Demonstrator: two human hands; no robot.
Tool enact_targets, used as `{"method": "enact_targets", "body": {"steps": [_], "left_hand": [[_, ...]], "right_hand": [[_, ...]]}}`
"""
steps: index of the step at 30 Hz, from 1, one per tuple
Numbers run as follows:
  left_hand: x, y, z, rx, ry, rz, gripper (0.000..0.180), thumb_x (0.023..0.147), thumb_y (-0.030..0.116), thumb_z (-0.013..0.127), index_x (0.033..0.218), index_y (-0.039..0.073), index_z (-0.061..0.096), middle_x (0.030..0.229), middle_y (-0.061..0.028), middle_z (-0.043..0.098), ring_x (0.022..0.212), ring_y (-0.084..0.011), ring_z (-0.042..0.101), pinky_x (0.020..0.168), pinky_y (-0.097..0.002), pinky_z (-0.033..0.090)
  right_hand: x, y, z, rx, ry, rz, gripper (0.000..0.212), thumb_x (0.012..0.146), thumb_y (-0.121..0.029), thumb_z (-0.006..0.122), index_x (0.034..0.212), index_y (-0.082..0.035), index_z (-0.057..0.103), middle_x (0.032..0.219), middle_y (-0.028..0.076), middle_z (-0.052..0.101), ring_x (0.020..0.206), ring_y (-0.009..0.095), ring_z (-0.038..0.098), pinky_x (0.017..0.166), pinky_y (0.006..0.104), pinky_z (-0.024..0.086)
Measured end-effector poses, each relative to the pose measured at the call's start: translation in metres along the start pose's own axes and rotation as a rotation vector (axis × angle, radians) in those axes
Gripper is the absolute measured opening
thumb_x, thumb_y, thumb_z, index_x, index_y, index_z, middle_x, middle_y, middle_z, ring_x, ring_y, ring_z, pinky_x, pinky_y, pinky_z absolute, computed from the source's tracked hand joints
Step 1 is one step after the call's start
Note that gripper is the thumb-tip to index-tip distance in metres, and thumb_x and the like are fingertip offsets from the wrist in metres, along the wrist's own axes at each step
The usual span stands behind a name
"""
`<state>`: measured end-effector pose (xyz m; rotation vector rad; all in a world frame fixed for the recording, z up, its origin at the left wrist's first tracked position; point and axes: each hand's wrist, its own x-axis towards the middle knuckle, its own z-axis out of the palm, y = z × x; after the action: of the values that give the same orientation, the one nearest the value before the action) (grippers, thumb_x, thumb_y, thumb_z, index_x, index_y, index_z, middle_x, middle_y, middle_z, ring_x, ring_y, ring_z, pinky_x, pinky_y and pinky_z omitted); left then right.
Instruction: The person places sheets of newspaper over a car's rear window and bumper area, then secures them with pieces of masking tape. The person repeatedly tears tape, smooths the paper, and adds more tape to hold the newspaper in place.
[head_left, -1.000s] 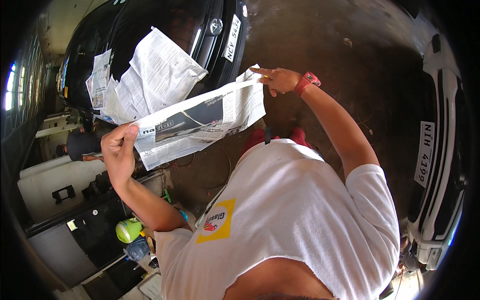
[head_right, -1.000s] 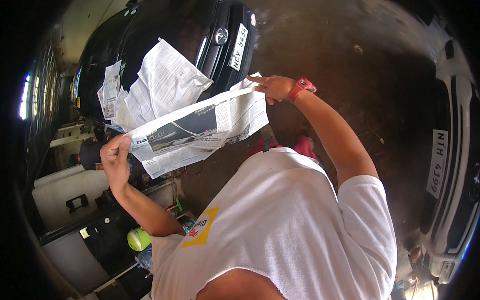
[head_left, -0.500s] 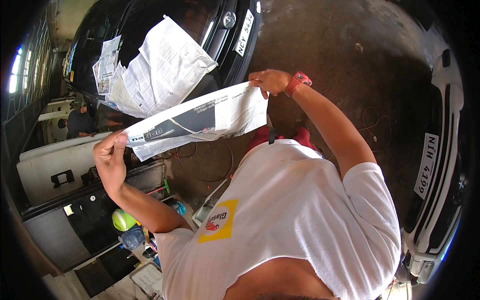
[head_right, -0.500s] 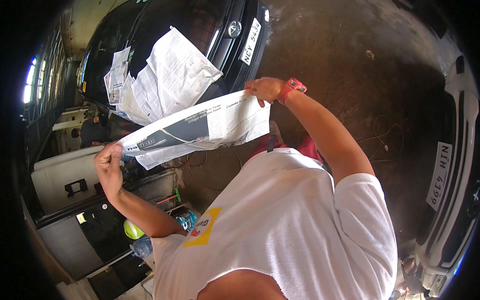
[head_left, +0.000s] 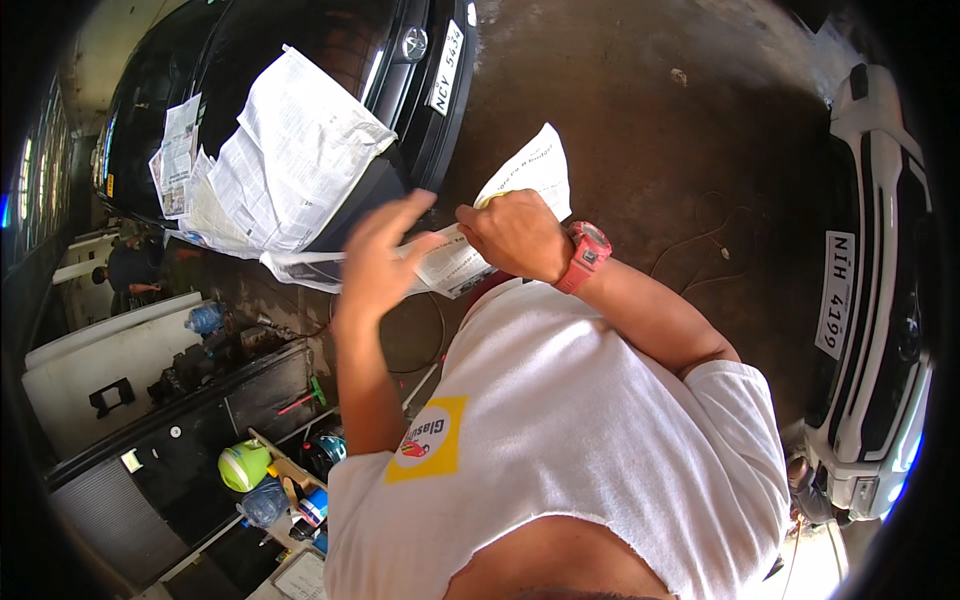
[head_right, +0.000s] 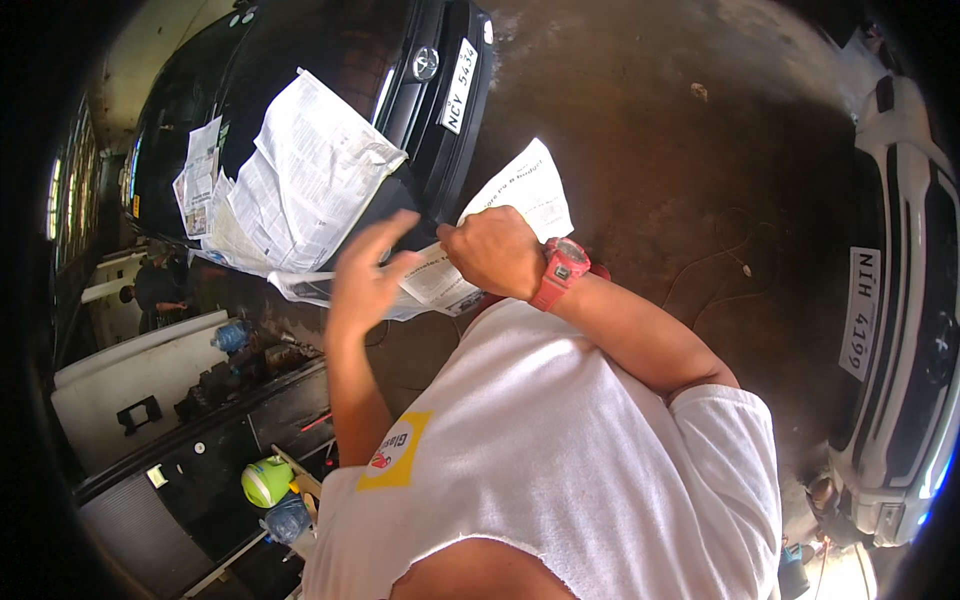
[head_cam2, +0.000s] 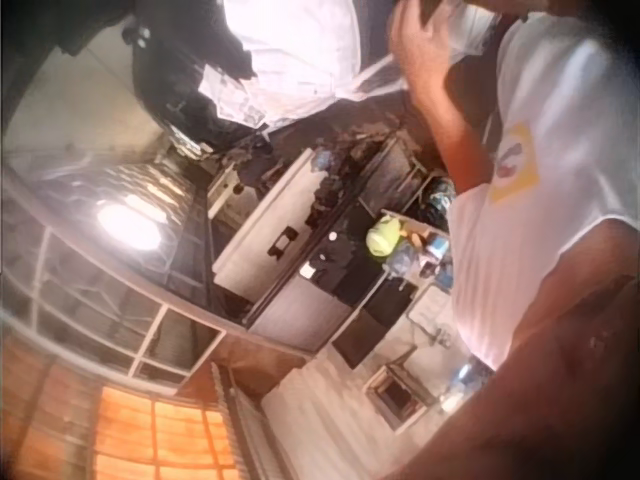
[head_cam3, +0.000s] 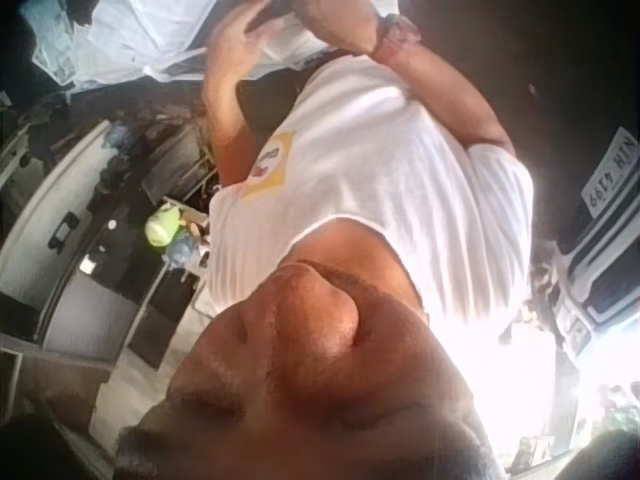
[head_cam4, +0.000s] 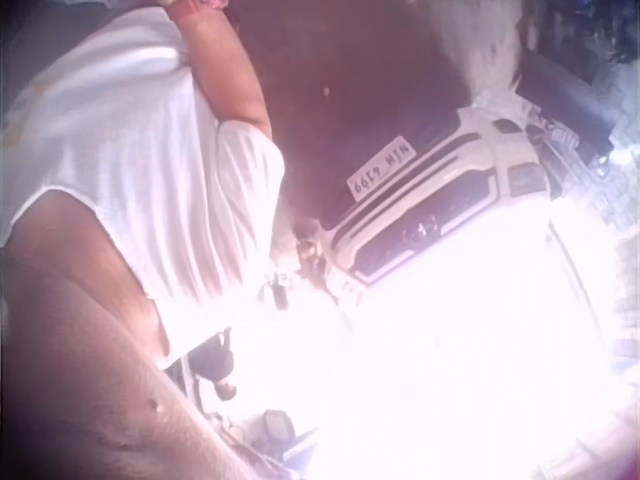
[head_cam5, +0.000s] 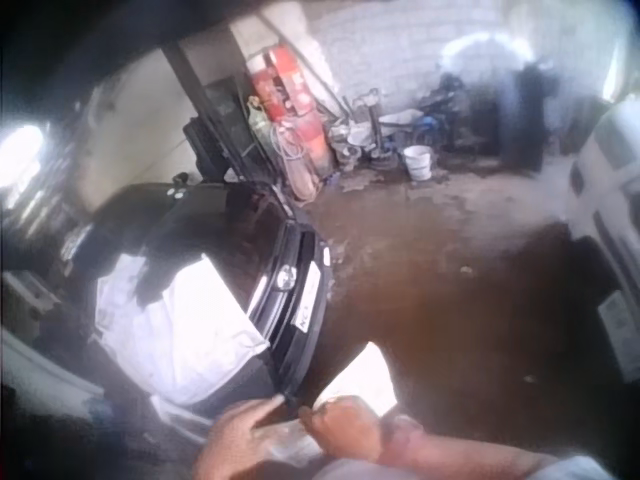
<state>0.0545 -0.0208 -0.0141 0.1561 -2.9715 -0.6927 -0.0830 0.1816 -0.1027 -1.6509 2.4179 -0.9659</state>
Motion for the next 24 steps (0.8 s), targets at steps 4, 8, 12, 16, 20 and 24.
{"method": "enact_targets", "body": {"steps": [4,8,12,16,20,24], "left_hand": [[0.038,0.029,0.027,-0.065,-0.126,-0.037,0.013,0.093,0.007,0.077,0.106,0.002,0.076,0.102,-0.0183,0.076,0.097,-0.0422,0.074,0.083,-0.051,0.058],[0.046,0.026,0.01,0.05,-0.062,0.108,0.008,0.094,0.002,0.072,0.1,0.002,0.077,0.095,-0.0173,0.072,0.093,-0.0404,0.072,0.082,-0.0507,0.056],[0.043,0.012,-0.025,0.131,0.0,0.084,0.008,0.099,0.006,0.073,0.102,0.003,0.079,0.088,-0.0155,0.067,0.087,-0.0381,0.068,0.078,-0.0495,0.054],[0.04,0.003,-0.04,0.088,-0.042,0.081,0.008,0.098,0.008,0.076,0.101,0.002,0.08,0.086,-0.0143,0.066,0.085,-0.0372,0.067,0.076,-0.0472,0.053],[0.038,0.002,-0.046,0.098,-0.039,0.067,0.009,0.097,0.009,0.077,0.1,0.001,0.08,0.085,-0.0136,0.066,0.085,-0.0364,0.068,0.076,-0.0464,0.053],[0.038,0.004,-0.053,0.11,-0.055,0.104,0.009,0.097,0.009,0.077,0.099,0.001,0.08,0.084,-0.0135,0.067,0.085,-0.0357,0.067,0.077,-0.0455,0.053]], "right_hand": [[0.003,0.004,-0.02,-0.098,-0.037,-0.027,0.017,0.095,-0.02,0.074,0.105,-0.006,0.073,0.068,0.011,0.071,0.065,0.031,0.075,0.059,0.0435,0.056],[-0.016,0.024,-0.041,-0.102,0.018,-0.101,0.037,0.102,-0.022,0.072,0.136,-0.008,0.071,0.068,0.012,0.071,0.059,0.03,0.072,0.059,0.044,0.057],[-0.016,0.092,-0.073,-0.3,-0.069,0.098,0.063,0.107,-0.031,0.068,0.164,-0.011,0.052,0.087,0.014,0.078,0.069,0.033,0.076,0.07,0.0457,0.062],[-0.006,0.119,-0.082,-0.137,0.081,0.022,0.066,0.11,-0.032,0.063,0.172,-0.018,0.044,0.092,0.012,0.081,0.08,0.037,0.078,0.081,0.0487,0.062],[0.014,0.119,-0.084,0.012,-0.094,0.118,0.062,0.114,-0.031,0.059,0.173,-0.025,0.041,0.107,0.016,0.082,0.092,0.038,0.079,0.082,0.0501,0.062],[0.033,0.124,-0.078,0.022,-0.137,0.08,0.059,0.115,-0.034,0.057,0.172,-0.035,0.042,0.108,0.017,0.083,0.094,0.041,0.078,0.084,0.0527,0.061]]}}
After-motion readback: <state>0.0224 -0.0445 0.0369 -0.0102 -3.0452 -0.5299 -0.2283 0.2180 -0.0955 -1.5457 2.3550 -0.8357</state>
